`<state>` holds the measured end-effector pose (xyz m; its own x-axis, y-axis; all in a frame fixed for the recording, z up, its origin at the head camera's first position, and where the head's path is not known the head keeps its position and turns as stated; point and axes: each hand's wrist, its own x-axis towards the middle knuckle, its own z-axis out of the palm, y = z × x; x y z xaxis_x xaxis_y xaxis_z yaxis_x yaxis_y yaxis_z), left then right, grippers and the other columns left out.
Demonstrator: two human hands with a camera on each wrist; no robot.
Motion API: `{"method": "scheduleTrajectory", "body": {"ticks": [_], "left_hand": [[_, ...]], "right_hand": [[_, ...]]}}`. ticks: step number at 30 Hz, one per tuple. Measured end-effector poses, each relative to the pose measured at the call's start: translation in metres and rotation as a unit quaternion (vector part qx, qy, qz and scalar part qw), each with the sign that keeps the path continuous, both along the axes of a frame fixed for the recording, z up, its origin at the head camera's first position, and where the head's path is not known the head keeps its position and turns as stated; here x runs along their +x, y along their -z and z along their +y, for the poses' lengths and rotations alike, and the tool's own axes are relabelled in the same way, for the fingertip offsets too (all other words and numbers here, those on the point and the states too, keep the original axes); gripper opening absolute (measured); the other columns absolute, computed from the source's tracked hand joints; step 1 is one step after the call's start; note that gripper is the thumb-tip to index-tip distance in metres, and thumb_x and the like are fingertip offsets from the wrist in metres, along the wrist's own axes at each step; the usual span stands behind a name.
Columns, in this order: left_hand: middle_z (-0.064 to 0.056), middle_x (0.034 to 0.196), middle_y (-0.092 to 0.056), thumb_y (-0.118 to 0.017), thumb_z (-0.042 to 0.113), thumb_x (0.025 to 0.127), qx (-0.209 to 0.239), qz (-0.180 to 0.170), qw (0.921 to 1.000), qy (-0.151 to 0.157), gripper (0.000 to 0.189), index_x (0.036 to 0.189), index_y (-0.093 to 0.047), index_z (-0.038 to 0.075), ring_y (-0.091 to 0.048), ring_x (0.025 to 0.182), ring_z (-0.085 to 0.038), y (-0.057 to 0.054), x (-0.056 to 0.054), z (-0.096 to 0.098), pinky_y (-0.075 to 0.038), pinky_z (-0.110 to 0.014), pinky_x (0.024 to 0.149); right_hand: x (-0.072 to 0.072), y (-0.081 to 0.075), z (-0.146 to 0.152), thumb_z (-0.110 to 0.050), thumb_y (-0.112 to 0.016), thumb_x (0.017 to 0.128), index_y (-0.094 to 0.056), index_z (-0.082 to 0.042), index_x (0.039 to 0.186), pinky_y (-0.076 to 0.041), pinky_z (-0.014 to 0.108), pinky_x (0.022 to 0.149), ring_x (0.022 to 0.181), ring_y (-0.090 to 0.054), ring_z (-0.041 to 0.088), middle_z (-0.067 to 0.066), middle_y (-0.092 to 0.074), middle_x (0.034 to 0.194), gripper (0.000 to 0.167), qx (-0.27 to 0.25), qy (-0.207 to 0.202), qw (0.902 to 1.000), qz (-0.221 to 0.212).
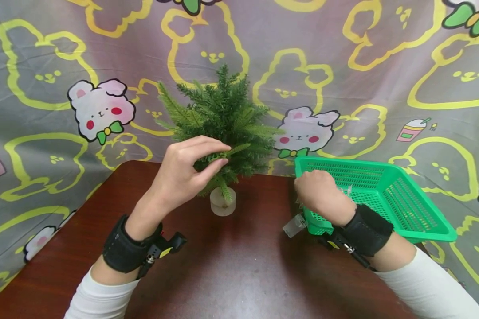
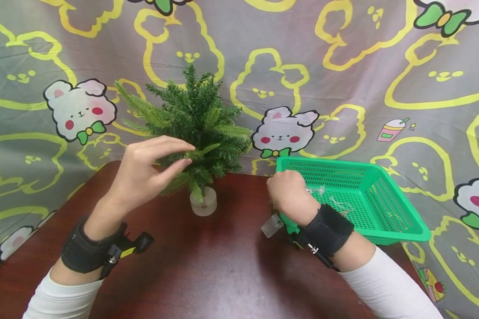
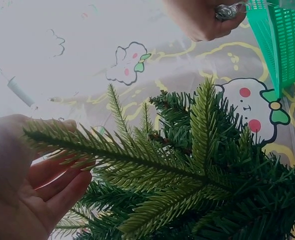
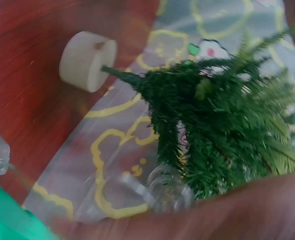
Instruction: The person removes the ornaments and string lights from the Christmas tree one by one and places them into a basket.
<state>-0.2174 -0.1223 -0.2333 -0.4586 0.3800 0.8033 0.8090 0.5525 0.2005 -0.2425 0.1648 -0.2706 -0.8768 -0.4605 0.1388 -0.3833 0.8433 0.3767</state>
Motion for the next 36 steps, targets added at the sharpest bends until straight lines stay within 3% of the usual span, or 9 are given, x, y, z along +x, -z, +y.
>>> {"method": "scheduleTrajectory", "body": {"ticks": [5, 13, 16, 20, 27, 32, 36], "left_hand": [[-0.005, 0.104, -0.075, -0.075, 0.013, 0.088, 0.0, -0.002, 1.0, -0.001, 0.02, 0.107, -0.076, 0.008, -0.07, 0.1, -0.017, 0.0, 0.0, 0.0, -0.058, -0.035, 0.088], [-0.005, 0.105, -0.075, -0.075, 0.013, 0.088, -0.002, -0.002, 1.0, -0.003, 0.02, 0.108, -0.076, 0.008, -0.07, 0.1, -0.017, 0.0, 0.001, 0.0, -0.058, -0.035, 0.088], [-0.005, 0.105, -0.075, -0.075, 0.013, 0.088, -0.002, -0.003, 1.0, -0.003, 0.02, 0.108, -0.076, 0.008, -0.07, 0.1, -0.017, 0.0, 0.001, 0.0, -0.058, -0.034, 0.088], [-0.005, 0.105, -0.075, -0.076, 0.013, 0.088, 0.0, -0.004, 1.0, -0.003, 0.021, 0.108, -0.076, 0.008, -0.07, 0.1, -0.017, 0.0, 0.001, 0.0, -0.058, -0.035, 0.088], [-0.005, 0.105, -0.075, -0.076, 0.013, 0.087, 0.001, -0.002, 1.0, -0.001, 0.021, 0.107, -0.076, 0.008, -0.07, 0.1, -0.017, 0.001, 0.0, 0.0, -0.058, -0.035, 0.088], [-0.005, 0.105, -0.075, -0.076, 0.013, 0.087, 0.002, -0.002, 1.0, -0.001, 0.021, 0.108, -0.076, 0.009, -0.07, 0.1, -0.017, 0.001, 0.0, -0.001, -0.058, -0.035, 0.088], [-0.005, 0.104, -0.075, -0.076, 0.013, 0.087, 0.006, 0.002, 1.0, 0.003, 0.021, 0.107, -0.076, 0.009, -0.07, 0.099, -0.017, 0.001, -0.001, -0.001, -0.058, -0.034, 0.088]], "right_hand": [[-0.008, -0.003, 0.012, -0.025, -0.09, 0.07, -0.066, -0.011, 0.063, -0.054, 0.032, 0.054, 0.057, -0.056, 0.017, -0.001, -0.057, 0.059, 0.029, -0.034, -0.028, 0.992, -0.118], [-0.013, 0.002, 0.031, -0.028, -0.084, 0.079, -0.069, -0.019, 0.075, -0.046, 0.025, 0.06, 0.072, -0.053, 0.009, -0.009, -0.058, 0.073, 0.017, -0.143, -0.12, 0.972, -0.143], [-0.011, 0.001, 0.035, -0.027, -0.079, 0.084, -0.069, -0.022, 0.08, -0.048, 0.025, 0.064, 0.08, -0.052, 0.007, -0.009, -0.058, 0.084, 0.012, -0.204, -0.165, 0.9539, -0.146], [-0.007, -0.001, 0.04, -0.019, -0.072, 0.091, -0.071, -0.021, 0.088, -0.053, 0.025, 0.069, 0.084, -0.06, 0.007, -0.011, -0.069, 0.095, 0.004, -0.299, -0.2, 0.9203, -0.153], [0.0, -0.003, 0.048, -0.013, -0.062, 0.098, -0.055, -0.014, 0.071, -0.046, 0.024, 0.049, 0.086, -0.072, 0.01, 0.002, -0.077, 0.094, 0.027, -0.44, -0.172, 0.8688, -0.15], [0.002, -0.004, 0.053, -0.01, -0.062, 0.097, -0.053, -0.012, 0.068, -0.05, 0.023, 0.052, 0.076, -0.066, 0.006, 0.003, -0.072, 0.08, 0.031, -0.518, -0.159, 0.8343, -0.101], [0.002, -0.007, 0.059, -0.011, -0.062, 0.097, -0.055, -0.011, 0.068, -0.046, 0.025, 0.055, 0.067, -0.058, 0.013, 0.0, -0.066, 0.074, 0.03, -0.551, -0.151, 0.8171, -0.077]]}}
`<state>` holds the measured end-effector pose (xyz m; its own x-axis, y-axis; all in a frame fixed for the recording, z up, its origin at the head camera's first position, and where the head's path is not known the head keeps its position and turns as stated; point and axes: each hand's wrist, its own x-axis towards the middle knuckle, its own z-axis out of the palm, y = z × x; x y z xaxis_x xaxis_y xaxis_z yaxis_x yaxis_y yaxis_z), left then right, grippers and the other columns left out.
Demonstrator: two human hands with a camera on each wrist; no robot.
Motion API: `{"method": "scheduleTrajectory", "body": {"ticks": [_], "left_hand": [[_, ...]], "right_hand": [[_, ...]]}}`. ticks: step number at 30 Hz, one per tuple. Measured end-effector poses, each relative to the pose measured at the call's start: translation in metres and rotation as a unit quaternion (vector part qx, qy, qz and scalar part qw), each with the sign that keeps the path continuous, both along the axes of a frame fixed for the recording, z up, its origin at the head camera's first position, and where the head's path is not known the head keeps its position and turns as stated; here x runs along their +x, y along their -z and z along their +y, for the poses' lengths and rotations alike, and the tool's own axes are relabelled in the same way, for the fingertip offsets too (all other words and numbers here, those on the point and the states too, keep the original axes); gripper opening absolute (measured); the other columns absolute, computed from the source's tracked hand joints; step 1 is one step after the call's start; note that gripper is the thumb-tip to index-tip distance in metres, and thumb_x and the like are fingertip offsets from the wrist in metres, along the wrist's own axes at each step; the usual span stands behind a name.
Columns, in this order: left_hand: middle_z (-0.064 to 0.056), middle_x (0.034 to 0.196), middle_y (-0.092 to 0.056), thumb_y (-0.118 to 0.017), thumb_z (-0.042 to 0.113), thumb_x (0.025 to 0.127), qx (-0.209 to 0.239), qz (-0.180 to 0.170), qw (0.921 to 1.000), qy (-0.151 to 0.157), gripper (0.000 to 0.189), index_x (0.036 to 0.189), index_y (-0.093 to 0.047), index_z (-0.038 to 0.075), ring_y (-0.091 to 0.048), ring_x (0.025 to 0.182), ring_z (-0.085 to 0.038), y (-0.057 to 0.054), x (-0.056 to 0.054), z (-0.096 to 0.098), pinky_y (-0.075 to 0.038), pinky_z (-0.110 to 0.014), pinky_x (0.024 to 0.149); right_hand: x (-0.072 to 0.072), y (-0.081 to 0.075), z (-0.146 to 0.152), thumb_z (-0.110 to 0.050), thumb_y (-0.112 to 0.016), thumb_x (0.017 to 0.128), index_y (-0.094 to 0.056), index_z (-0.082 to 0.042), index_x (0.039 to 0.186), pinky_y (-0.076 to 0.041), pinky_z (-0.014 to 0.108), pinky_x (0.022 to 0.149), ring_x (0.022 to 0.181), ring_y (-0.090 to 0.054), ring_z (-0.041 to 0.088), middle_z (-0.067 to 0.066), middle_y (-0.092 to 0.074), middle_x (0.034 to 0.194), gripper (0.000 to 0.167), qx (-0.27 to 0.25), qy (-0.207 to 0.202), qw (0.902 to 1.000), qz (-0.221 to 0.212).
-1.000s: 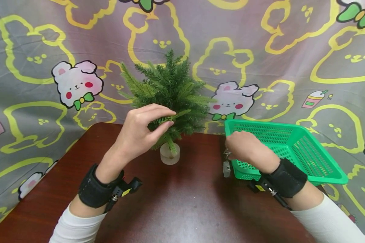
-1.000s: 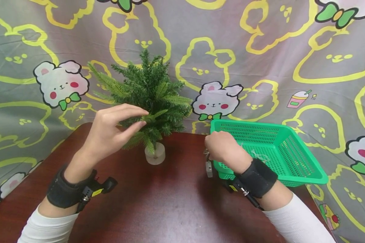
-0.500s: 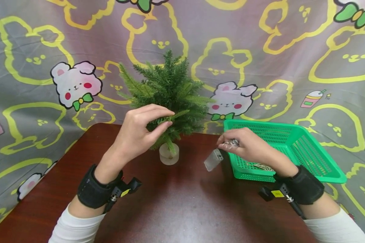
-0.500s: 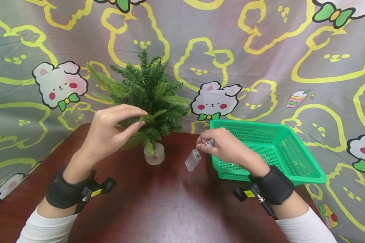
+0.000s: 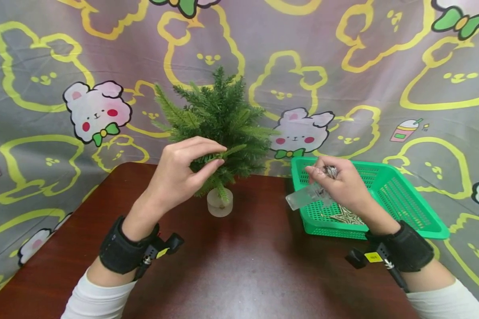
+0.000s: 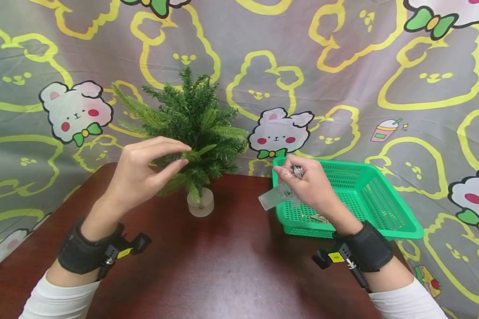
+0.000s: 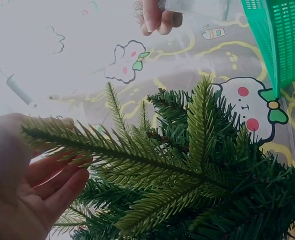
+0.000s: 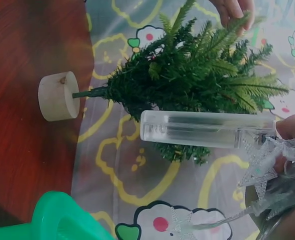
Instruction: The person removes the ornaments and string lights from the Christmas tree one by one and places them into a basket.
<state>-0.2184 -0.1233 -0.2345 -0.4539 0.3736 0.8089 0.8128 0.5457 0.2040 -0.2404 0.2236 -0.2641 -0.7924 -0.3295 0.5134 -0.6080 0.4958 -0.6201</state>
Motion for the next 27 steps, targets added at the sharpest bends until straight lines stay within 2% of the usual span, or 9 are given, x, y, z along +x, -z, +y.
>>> {"method": "scheduleTrajectory", "body": {"ticks": [5, 13, 19, 27], "left_hand": [[-0.005, 0.104, -0.075, -0.076, 0.013, 0.087, 0.003, 0.001, 1.0, 0.004, 0.021, 0.107, -0.076, 0.009, -0.07, 0.099, -0.017, 0.0, -0.001, 0.0, -0.058, -0.034, 0.088], [-0.005, 0.104, -0.075, -0.077, 0.013, 0.086, 0.009, 0.0, 1.0, 0.004, 0.021, 0.107, -0.076, 0.009, -0.07, 0.1, -0.017, 0.001, -0.002, -0.001, -0.057, -0.035, 0.088], [-0.005, 0.105, -0.074, -0.077, 0.014, 0.087, 0.012, -0.001, 0.9999, 0.008, 0.022, 0.108, -0.076, 0.009, -0.069, 0.101, -0.017, 0.001, -0.003, -0.001, -0.057, -0.035, 0.089], [-0.005, 0.106, -0.074, -0.076, 0.015, 0.087, 0.012, -0.003, 0.9999, 0.004, 0.023, 0.109, -0.076, 0.009, -0.07, 0.102, -0.018, 0.002, -0.002, -0.003, -0.057, -0.036, 0.09]], "right_hand": [[0.0, -0.003, 0.011, -0.017, -0.06, 0.1, -0.055, -0.008, 0.072, -0.042, 0.032, 0.05, 0.062, -0.051, 0.018, -0.001, -0.065, 0.075, 0.03, -0.026, 0.017, 0.9992, -0.025], [-0.003, -0.007, 0.028, -0.018, -0.063, 0.098, -0.055, -0.005, 0.073, -0.038, 0.033, 0.046, 0.054, -0.044, 0.016, -0.003, -0.056, 0.068, 0.03, -0.066, 0.05, 0.9958, -0.039], [-0.004, -0.005, 0.043, -0.015, -0.065, 0.096, -0.052, -0.004, 0.072, -0.037, 0.034, 0.047, 0.054, -0.042, 0.015, -0.006, -0.045, 0.061, 0.029, -0.066, 0.048, 0.9956, -0.046], [-0.012, 0.003, 0.061, -0.018, -0.066, 0.096, -0.051, -0.003, 0.073, -0.037, 0.034, 0.043, 0.052, -0.04, 0.013, -0.008, -0.041, 0.06, 0.031, -0.068, 0.086, 0.992, -0.063]]}}
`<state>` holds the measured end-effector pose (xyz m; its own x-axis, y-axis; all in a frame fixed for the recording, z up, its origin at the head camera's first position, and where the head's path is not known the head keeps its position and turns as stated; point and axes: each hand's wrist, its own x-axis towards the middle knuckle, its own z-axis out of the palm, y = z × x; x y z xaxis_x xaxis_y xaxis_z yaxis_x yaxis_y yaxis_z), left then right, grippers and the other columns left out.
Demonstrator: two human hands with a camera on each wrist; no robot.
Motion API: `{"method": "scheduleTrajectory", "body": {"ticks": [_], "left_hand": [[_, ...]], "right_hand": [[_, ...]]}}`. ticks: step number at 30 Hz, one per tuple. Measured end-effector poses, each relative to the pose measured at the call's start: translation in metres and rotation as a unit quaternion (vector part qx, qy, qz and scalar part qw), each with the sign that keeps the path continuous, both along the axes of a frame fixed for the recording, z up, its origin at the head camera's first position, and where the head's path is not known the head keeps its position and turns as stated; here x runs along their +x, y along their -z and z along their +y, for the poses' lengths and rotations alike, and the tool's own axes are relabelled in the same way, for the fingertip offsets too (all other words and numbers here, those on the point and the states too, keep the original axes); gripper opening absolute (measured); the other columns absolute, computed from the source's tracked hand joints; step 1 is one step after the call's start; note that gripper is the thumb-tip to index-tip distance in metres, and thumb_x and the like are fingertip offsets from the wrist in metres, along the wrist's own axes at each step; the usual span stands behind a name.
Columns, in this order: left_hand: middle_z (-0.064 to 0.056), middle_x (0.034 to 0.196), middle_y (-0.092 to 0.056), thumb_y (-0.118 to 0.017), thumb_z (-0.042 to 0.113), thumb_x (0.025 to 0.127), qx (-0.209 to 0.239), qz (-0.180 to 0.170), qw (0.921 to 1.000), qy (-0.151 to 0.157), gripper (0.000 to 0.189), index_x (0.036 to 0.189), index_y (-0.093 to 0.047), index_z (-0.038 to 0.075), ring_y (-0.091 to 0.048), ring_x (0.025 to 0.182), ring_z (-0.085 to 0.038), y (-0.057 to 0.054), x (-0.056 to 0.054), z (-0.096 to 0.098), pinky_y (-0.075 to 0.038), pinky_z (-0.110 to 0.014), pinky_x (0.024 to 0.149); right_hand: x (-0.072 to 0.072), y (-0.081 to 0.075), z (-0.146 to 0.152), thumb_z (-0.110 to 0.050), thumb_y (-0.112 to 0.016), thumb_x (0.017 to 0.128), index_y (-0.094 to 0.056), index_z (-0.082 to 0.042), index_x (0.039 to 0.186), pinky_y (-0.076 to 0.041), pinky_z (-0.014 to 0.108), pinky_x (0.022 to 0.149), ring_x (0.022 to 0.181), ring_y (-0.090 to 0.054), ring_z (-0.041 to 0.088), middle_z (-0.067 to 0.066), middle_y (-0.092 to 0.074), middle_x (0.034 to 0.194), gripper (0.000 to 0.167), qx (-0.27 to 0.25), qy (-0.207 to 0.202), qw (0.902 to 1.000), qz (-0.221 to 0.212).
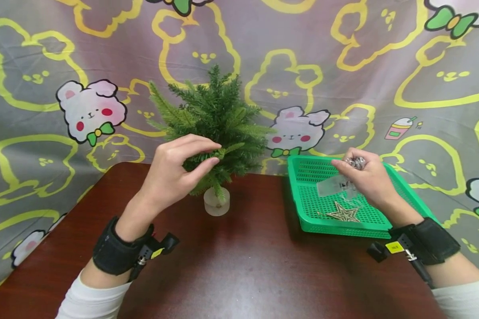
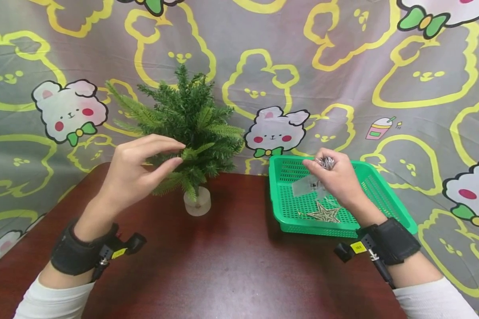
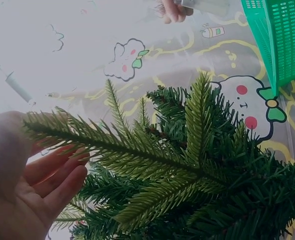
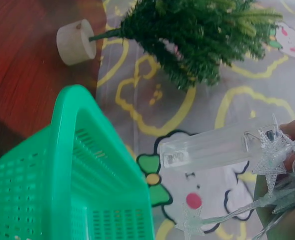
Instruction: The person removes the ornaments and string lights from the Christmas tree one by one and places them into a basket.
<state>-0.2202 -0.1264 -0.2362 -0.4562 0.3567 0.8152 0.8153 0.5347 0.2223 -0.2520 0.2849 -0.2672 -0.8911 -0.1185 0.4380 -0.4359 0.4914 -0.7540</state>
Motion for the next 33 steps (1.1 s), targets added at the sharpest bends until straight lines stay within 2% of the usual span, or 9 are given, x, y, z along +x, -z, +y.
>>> {"method": "scheduleTrajectory", "body": {"ticks": [6, 13, 21, 26, 28, 33], "left_hand": [[-0.005, 0.106, -0.074, -0.076, 0.013, 0.087, 0.005, -0.001, 1.0, -0.006, 0.022, 0.109, -0.076, 0.009, -0.07, 0.101, -0.018, 0.002, 0.002, -0.004, -0.057, -0.037, 0.088], [-0.003, 0.104, -0.075, -0.076, 0.011, 0.087, 0.019, 0.012, 0.9996, -0.017, 0.021, 0.108, -0.076, 0.012, -0.071, 0.096, -0.016, 0.007, 0.003, -0.011, -0.055, -0.029, 0.081], [-0.005, 0.101, -0.075, -0.075, 0.009, 0.087, 0.044, 0.028, 0.9983, -0.026, 0.019, 0.106, -0.077, 0.009, -0.07, 0.092, -0.017, 0.009, 0.003, -0.018, -0.052, -0.021, 0.085], [-0.008, 0.1, -0.076, -0.074, 0.006, 0.086, 0.057, 0.047, 0.9969, -0.025, 0.019, 0.105, -0.077, 0.006, -0.07, 0.091, -0.02, 0.011, 0.002, -0.023, -0.05, -0.017, 0.084], [-0.009, 0.099, -0.076, -0.074, 0.006, 0.086, 0.059, 0.053, 0.9965, -0.028, 0.019, 0.105, -0.077, 0.006, -0.07, 0.092, -0.02, 0.012, 0.002, -0.026, -0.049, -0.016, 0.084], [-0.01, 0.099, -0.076, -0.073, 0.006, 0.087, 0.062, 0.062, 0.9955, -0.035, 0.018, 0.105, -0.077, 0.005, -0.07, 0.091, -0.021, 0.012, 0.001, -0.029, -0.049, -0.016, 0.085]], "right_hand": [[-0.008, 0.008, 0.012, -0.02, -0.065, 0.096, -0.051, -0.002, 0.074, -0.039, 0.033, 0.041, 0.052, -0.041, 0.012, -0.008, -0.041, 0.06, 0.032, -0.003, 0.015, 0.9998, -0.011], [-0.019, 0.023, 0.023, -0.021, -0.065, 0.097, -0.051, -0.005, 0.074, -0.039, 0.03, 0.045, 0.054, -0.041, 0.01, -0.01, -0.045, 0.061, 0.031, -0.029, 0.025, 0.9984, -0.041], [-0.028, 0.042, 0.035, -0.028, -0.064, 0.097, -0.052, -0.006, 0.075, -0.041, 0.028, 0.049, 0.056, -0.045, 0.009, -0.012, -0.05, 0.064, 0.033, -0.006, 0.059, 0.9965, -0.059], [-0.034, 0.051, 0.041, -0.034, -0.063, 0.098, -0.055, -0.011, 0.076, -0.041, 0.029, 0.049, 0.055, -0.044, 0.007, -0.014, -0.051, 0.064, 0.033, -0.006, 0.066, 0.9923, -0.105], [-0.037, 0.056, 0.044, -0.035, -0.062, 0.098, -0.056, -0.012, 0.076, -0.044, 0.028, 0.047, 0.054, -0.045, 0.005, -0.015, -0.052, 0.062, 0.032, -0.022, 0.065, 0.9891, -0.13], [-0.045, 0.068, 0.05, -0.031, -0.06, 0.1, -0.055, -0.006, 0.08, -0.052, 0.03, 0.045, 0.052, -0.054, 0.005, -0.013, -0.056, 0.063, 0.032, -0.063, 0.051, 0.9817, -0.172]]}}
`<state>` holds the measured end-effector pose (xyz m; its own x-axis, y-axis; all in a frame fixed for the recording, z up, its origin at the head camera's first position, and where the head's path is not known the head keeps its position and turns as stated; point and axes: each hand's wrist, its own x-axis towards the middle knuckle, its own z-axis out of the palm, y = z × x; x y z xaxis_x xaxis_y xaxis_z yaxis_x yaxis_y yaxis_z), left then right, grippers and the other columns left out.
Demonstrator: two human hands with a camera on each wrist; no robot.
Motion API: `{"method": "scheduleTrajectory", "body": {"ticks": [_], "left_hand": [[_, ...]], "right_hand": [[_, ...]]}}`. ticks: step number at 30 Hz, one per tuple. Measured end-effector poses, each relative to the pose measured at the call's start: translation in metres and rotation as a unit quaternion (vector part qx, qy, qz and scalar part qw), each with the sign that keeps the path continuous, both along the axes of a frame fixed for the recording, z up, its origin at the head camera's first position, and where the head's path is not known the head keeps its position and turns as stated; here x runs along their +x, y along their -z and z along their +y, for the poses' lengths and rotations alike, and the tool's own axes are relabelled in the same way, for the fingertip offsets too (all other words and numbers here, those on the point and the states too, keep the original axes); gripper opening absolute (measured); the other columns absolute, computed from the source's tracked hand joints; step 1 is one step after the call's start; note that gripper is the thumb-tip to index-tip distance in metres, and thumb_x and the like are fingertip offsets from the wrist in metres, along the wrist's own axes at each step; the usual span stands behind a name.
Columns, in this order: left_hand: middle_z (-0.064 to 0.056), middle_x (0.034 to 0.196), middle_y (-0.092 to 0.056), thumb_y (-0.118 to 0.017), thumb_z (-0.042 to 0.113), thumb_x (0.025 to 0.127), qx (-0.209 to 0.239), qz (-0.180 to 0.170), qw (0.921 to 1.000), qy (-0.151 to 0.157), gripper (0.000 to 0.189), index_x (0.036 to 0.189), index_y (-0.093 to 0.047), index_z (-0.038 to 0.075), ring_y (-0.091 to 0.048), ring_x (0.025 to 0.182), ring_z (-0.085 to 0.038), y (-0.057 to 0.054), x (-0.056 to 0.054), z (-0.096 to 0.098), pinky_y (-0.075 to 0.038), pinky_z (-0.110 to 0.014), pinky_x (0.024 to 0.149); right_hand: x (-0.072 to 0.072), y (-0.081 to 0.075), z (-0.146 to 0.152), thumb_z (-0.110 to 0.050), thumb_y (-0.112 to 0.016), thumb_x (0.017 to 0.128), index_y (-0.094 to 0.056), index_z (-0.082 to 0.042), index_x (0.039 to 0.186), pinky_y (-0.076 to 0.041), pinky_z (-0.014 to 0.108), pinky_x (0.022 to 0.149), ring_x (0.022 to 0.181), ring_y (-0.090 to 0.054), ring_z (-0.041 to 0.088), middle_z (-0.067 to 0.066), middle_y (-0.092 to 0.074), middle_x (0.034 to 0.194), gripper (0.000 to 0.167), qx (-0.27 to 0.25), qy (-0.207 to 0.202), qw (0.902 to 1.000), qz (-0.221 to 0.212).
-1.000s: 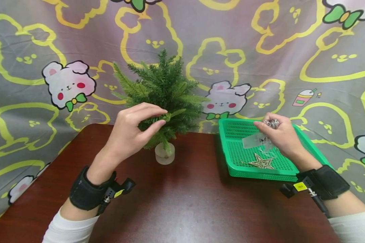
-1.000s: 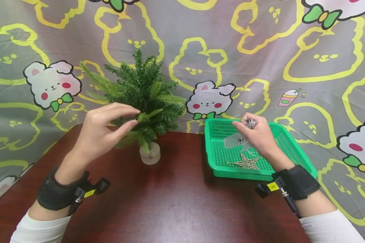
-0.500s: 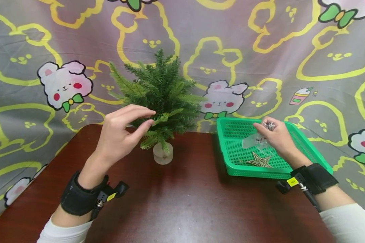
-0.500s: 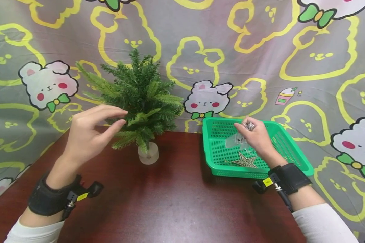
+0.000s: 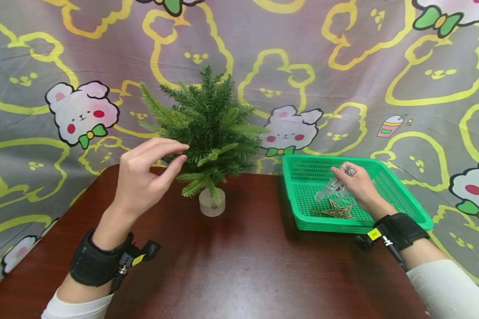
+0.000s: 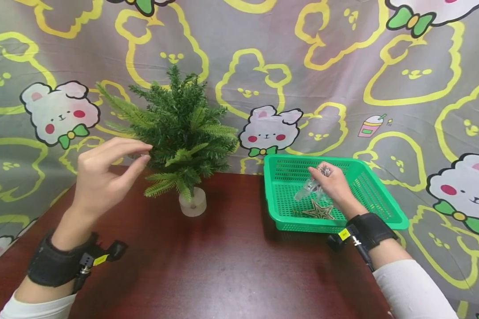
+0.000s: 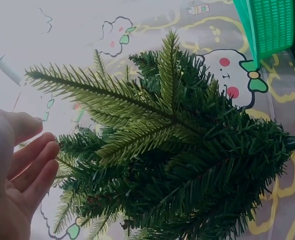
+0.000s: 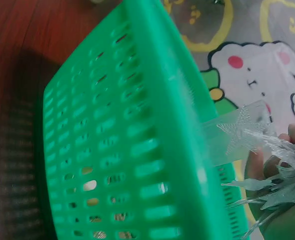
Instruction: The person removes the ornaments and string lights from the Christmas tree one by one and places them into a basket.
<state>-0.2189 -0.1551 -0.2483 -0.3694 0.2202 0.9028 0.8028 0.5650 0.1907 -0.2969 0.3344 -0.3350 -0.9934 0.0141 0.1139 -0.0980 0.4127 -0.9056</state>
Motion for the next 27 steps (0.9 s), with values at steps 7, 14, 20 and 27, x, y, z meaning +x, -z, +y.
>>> {"method": "scheduleTrajectory", "body": {"ticks": [7, 14, 20, 27], "left_hand": [[-0.01, 0.098, -0.075, -0.073, 0.005, 0.087, -0.006, -0.01, 0.9997, -0.021, 0.018, 0.104, -0.077, 0.005, -0.07, 0.091, -0.023, 0.003, -0.003, -0.003, -0.049, -0.017, 0.086], [-0.011, 0.098, -0.075, -0.073, 0.006, 0.087, -0.01, -0.026, 0.999, -0.035, 0.017, 0.103, -0.077, 0.005, -0.07, 0.094, -0.024, 0.007, -0.011, -0.005, -0.052, -0.027, 0.088], [-0.01, 0.099, -0.075, -0.073, 0.006, 0.087, -0.015, -0.04, 0.998, -0.046, 0.016, 0.102, -0.077, 0.007, -0.07, 0.095, -0.024, 0.009, -0.016, -0.006, -0.054, -0.04, 0.085], [-0.009, 0.099, -0.076, -0.073, 0.004, 0.087, -0.007, -0.046, 0.9979, -0.045, 0.017, 0.102, -0.077, 0.009, -0.07, 0.095, -0.026, 0.013, -0.021, -0.006, -0.054, -0.041, 0.085]], "right_hand": [[-0.001, 0.013, 0.003, -0.036, -0.056, 0.101, -0.052, -0.001, 0.087, -0.055, 0.031, 0.051, 0.06, -0.064, 0.011, -0.008, -0.059, 0.067, 0.038, 0.059, -0.004, 0.9978, -0.03], [-0.001, 0.023, 0.008, -0.038, -0.057, 0.1, -0.05, -0.005, 0.091, -0.047, 0.03, 0.057, 0.065, -0.055, 0.01, -0.002, -0.057, 0.079, 0.035, 0.124, -0.007, 0.9908, -0.054], [0.001, 0.028, 0.015, -0.032, -0.059, 0.1, -0.049, -0.003, 0.101, -0.044, 0.03, 0.062, 0.076, -0.053, 0.013, 0.005, -0.054, 0.093, 0.03, 0.137, -0.025, 0.9877, -0.07], [0.004, 0.028, 0.024, -0.026, -0.06, 0.1, -0.051, 0.0, 0.11, -0.048, 0.03, 0.067, 0.084, -0.051, 0.015, 0.01, -0.053, 0.104, 0.029, 0.154, -0.031, 0.9842, -0.082]]}}
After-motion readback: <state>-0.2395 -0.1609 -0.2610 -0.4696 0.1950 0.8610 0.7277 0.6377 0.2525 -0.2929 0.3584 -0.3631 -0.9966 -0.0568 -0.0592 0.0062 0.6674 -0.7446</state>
